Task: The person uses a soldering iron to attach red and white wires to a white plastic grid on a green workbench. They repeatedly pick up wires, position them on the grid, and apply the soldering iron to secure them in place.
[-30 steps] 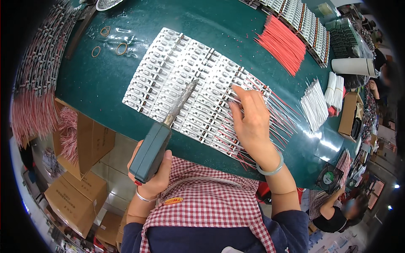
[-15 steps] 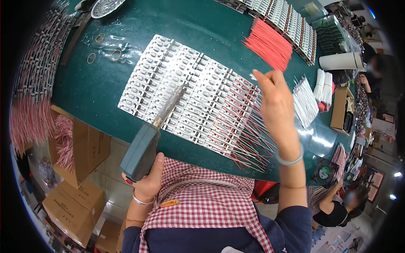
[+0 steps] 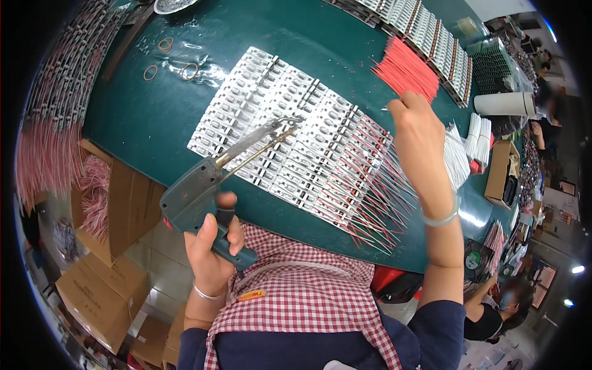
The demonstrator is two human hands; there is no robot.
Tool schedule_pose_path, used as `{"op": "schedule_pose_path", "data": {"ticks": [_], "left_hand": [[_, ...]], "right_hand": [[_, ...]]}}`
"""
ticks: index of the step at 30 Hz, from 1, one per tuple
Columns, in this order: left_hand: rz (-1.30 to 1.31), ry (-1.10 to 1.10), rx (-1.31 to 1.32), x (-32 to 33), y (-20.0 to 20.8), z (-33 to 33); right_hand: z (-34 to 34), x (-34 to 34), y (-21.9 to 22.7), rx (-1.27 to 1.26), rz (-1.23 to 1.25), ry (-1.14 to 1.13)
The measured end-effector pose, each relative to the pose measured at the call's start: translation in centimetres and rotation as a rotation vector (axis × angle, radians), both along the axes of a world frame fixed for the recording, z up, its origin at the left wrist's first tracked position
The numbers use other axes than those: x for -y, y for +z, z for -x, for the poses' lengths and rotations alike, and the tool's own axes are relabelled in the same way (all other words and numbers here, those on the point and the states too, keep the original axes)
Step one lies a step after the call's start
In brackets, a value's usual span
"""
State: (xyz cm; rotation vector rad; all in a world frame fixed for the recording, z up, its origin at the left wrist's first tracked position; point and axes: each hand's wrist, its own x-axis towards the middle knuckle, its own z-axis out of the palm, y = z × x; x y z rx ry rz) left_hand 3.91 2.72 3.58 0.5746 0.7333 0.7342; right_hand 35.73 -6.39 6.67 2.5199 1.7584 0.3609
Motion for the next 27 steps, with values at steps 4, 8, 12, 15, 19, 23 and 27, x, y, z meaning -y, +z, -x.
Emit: {"op": "schedule_pose_path", "data": {"ticks": [4, 8, 12, 15, 19, 23, 27], "left_hand": [[-0.115, -0.029, -0.095, -0.2, -0.5, 0.0], [-0.322, -0.035, -0.231, 0.5, -0.5, -0.2], [-0.434, -0.080, -0.335, 0.9, -0.7, 0.2], [-0.651, -0.174, -0.449, 1.2, -2.9, 1.9], [-0.729, -0.238, -0.567, 1.2, -2.1, 1.8], [-0.940, -0.235, -0.676, 0.7, -1.3, 0.4], [-1.071, -0.278, -0.694, 0.5, -1.1, 0.0]], "right_hand": [[4.3, -1.2, -0.6, -0.265, -0.250, 0.097], [6.6, -1.7, -2.9, -0.475, -0.353, 0.132], [7.5, -2.1, -5.5, -0.466, -0.480, 0.167], [7.8, -1.7, -6.6, -0.442, -0.496, 0.173], [8.5, -1.5, -6.8, -0.453, -0.498, 0.205], [8.5, -1.4, -6.8, -0.458, -0.477, 0.210], [8.5, -1.3, -6.7, -0.457, -0.481, 0.215]]}}
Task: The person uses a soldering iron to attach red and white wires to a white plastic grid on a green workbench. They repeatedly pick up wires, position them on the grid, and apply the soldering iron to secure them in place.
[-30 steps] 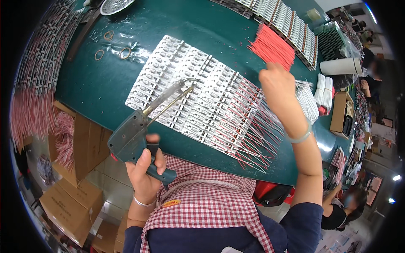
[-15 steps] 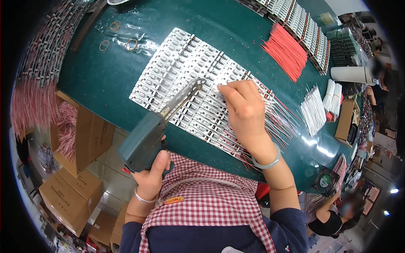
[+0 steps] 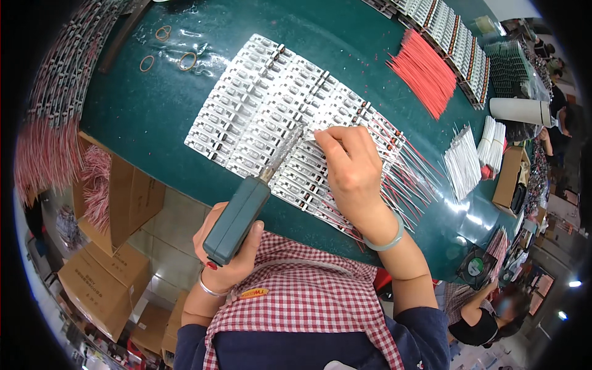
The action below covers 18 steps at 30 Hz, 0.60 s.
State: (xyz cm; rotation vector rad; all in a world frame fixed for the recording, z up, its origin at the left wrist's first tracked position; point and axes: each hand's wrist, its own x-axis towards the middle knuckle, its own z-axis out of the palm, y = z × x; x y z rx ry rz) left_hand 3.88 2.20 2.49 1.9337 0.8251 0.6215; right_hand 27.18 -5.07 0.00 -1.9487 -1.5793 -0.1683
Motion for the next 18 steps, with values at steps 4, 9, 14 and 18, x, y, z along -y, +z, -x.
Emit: {"op": "schedule_pose_path", "data": {"ticks": [4, 9, 14, 18], "left_hand": [[-0.004, -0.018, -0.037, 0.0, 0.5, -0.4], [-0.087, -0.022, 0.021, -0.2, 0.4, -1.1], [-0.115, -0.018, -0.003, -0.1, 0.4, -1.2], [-0.074, -0.005, 0.014, 0.0, 0.3, -1.1]], "right_hand": [[0.1, -0.1, 0.0, 0.003, 0.008, -0.001], [0.1, -0.2, 0.0, 0.017, 0.000, -0.003], [0.1, -0.2, -0.1, 0.038, 0.004, 0.001], [0.1, -0.2, -0.2, 0.054, -0.003, 0.001]]}}
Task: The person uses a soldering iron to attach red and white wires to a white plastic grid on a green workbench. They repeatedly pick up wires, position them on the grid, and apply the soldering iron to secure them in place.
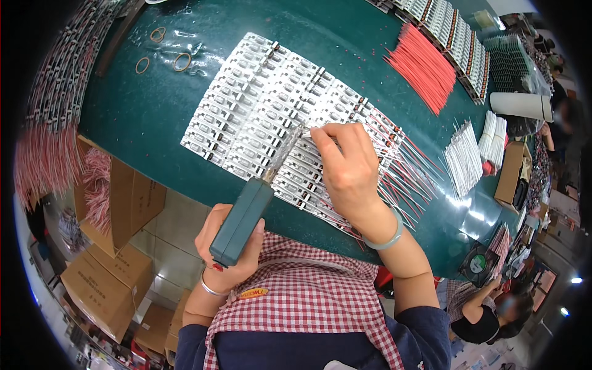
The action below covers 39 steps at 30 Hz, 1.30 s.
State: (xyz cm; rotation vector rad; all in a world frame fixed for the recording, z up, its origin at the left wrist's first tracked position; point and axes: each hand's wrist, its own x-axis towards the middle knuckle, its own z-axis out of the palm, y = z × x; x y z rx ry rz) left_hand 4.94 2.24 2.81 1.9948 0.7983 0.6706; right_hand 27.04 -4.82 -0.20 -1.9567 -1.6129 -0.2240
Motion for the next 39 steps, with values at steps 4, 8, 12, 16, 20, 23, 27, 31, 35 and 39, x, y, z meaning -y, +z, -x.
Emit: {"op": "schedule_pose_path", "data": {"ticks": [4, 8, 12, 16, 20, 23, 27, 31, 35, 39], "left_hand": [[0.029, 0.014, -0.001, 0.4, -0.9, 0.9], [0.122, 0.045, -0.028, 0.8, -1.2, 1.7], [0.093, 0.039, -0.016, 0.4, -0.5, 1.1], [0.078, 0.043, -0.002, 0.3, -0.5, 0.9], [0.054, 0.034, -0.019, -0.2, 0.5, 0.0], [0.036, 0.031, -0.011, -0.5, 0.9, -0.4], [0.058, 0.034, 0.017, -0.5, 0.9, -0.8], [0.067, 0.033, -0.023, -0.5, 1.0, -0.9], [0.104, 0.031, -0.036, -0.5, 1.1, -0.9], [0.076, 0.019, -0.036, -0.5, 1.1, -1.2]], "right_hand": [[0.0, 0.1, 0.1, -0.002, 0.006, 0.002], [0.0, 0.0, 0.1, -0.005, 0.009, -0.002], [0.1, 0.1, 0.1, -0.022, 0.020, -0.010], [-0.1, 0.2, 0.4, -0.053, -0.027, -0.018], [-0.8, 0.1, 0.4, -0.036, -0.052, -0.039], [-0.9, -0.2, 0.3, -0.031, -0.046, -0.036], [-0.9, -0.3, 0.2, -0.031, -0.028, -0.040], [-0.9, -0.3, -0.2, -0.026, -0.022, -0.042], [-0.9, -0.4, -0.2, -0.027, -0.031, -0.038], [-0.9, -0.5, -0.2, -0.021, -0.036, -0.033]]}}
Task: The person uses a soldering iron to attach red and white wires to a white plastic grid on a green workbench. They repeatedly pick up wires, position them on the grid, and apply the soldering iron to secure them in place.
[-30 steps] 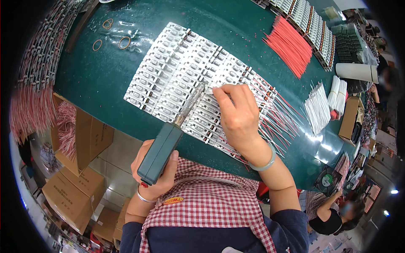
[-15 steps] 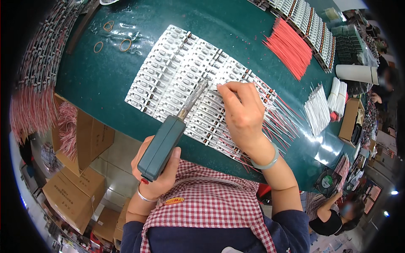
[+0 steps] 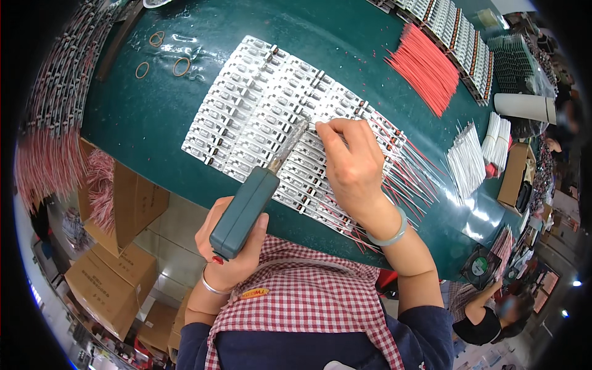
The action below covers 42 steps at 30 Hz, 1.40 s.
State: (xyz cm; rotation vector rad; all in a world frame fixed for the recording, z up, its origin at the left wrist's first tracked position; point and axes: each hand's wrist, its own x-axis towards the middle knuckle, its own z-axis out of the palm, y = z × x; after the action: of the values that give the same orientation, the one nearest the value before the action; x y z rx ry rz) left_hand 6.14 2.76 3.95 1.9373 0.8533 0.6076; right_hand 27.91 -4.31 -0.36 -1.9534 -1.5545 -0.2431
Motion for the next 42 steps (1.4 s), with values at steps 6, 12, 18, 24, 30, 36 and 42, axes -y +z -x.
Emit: {"op": "schedule_pose_path", "data": {"ticks": [6, 12, 18, 24, 30, 36, 42], "left_hand": [[-0.038, 0.000, -0.022, 0.1, 0.2, -0.4], [-0.061, 0.008, -0.007, 0.1, 0.1, -0.5], [-0.089, 0.011, -0.014, 0.4, -0.5, 0.6], [-0.109, 0.009, -0.009, 0.1, 0.0, 0.5], [-0.080, 0.032, 0.023, 0.0, 0.3, 0.1], [-0.049, 0.022, 0.012, 0.1, -0.1, 0.2], [-0.030, 0.013, -0.025, 0.1, 0.0, -0.3]], "right_hand": [[0.0, -0.1, 0.0, 0.017, 0.002, 0.012], [0.2, -0.2, -0.1, 0.031, 0.000, -0.001], [0.2, -0.2, 0.0, 0.046, -0.005, -0.018], [0.2, -0.3, -0.1, 0.040, -0.013, -0.023], [0.0, -0.1, 0.5, -0.015, 0.021, -0.010], [0.1, 0.1, 0.5, -0.015, 0.033, 0.008], [0.1, 0.0, 0.2, 0.029, 0.011, 0.009]]}}
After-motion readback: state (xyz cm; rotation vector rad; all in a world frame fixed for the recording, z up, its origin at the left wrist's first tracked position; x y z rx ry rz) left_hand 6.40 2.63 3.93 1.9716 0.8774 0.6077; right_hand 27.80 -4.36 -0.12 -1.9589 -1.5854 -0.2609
